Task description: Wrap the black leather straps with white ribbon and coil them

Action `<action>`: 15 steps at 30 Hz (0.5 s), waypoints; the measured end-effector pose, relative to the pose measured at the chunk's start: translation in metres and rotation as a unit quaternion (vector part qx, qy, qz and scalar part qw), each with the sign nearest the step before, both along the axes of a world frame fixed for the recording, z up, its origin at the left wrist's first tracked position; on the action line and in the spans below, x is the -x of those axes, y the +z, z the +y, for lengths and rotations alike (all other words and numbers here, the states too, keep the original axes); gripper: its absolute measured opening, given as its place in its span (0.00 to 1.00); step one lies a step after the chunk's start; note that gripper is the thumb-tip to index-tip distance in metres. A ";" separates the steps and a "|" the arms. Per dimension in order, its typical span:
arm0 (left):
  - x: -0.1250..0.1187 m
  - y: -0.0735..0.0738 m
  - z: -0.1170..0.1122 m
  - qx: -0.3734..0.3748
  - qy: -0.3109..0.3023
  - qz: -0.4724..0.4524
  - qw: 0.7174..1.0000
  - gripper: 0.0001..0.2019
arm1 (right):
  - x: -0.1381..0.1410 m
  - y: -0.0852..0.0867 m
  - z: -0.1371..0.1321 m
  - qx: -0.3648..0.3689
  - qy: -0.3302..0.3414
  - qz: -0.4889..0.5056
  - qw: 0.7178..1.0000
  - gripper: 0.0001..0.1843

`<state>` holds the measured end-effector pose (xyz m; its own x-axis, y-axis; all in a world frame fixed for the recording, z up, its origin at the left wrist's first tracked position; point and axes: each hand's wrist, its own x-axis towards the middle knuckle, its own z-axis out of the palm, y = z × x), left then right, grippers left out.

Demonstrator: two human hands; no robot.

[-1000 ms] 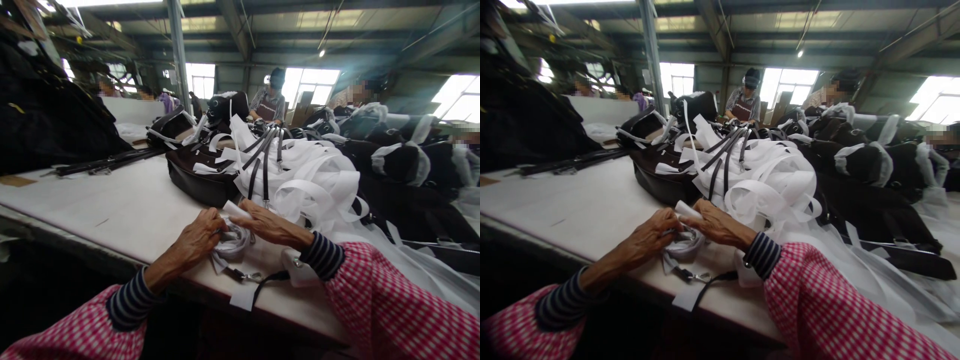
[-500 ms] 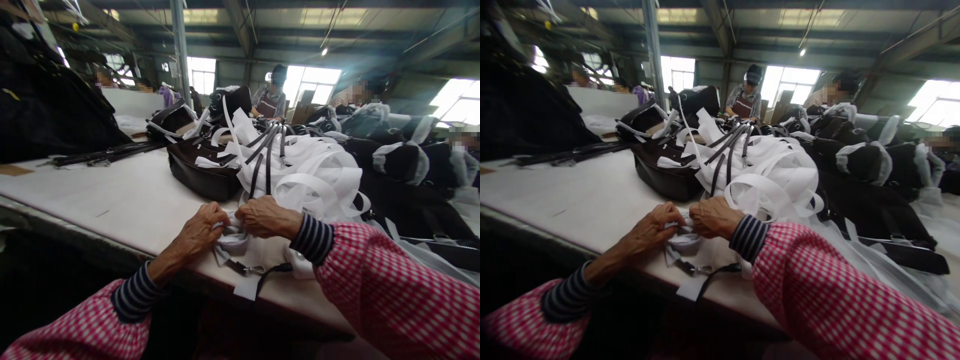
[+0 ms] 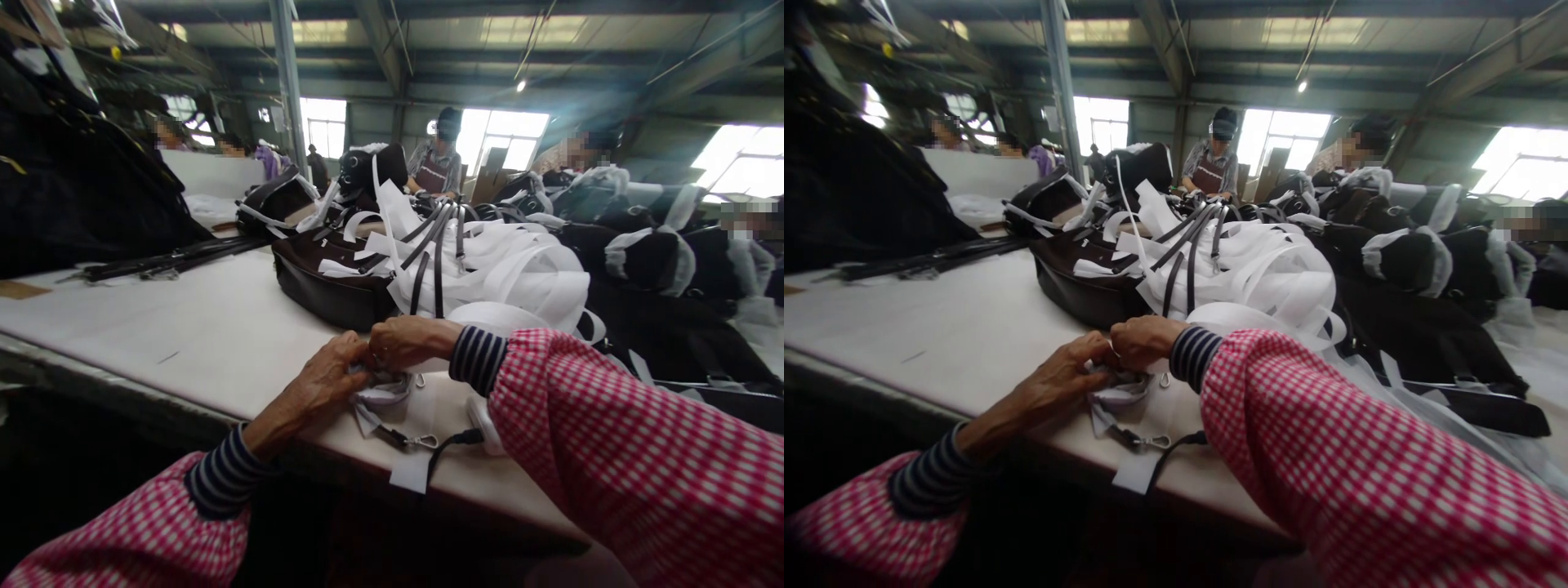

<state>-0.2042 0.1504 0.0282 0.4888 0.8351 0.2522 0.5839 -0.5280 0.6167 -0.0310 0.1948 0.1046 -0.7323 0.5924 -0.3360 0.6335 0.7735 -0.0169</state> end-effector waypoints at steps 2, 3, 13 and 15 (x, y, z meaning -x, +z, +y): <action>-0.001 0.004 0.000 0.014 0.007 -0.004 1.000 0.09 | 0.004 -0.001 0.005 0.016 0.008 -0.004 1.000 0.08; -0.002 0.005 0.000 0.015 0.016 -0.005 1.000 0.08 | 0.006 -0.003 0.006 0.017 0.006 -0.001 1.000 0.08; 0.003 -0.024 0.033 -0.012 0.045 0.011 0.999 0.16 | -0.008 -0.012 -0.003 -0.042 -0.063 0.022 0.997 0.15; 0.001 -0.028 0.050 -0.041 0.028 0.031 0.998 0.18 | -0.006 -0.017 0.007 -0.016 -0.090 0.056 0.994 0.15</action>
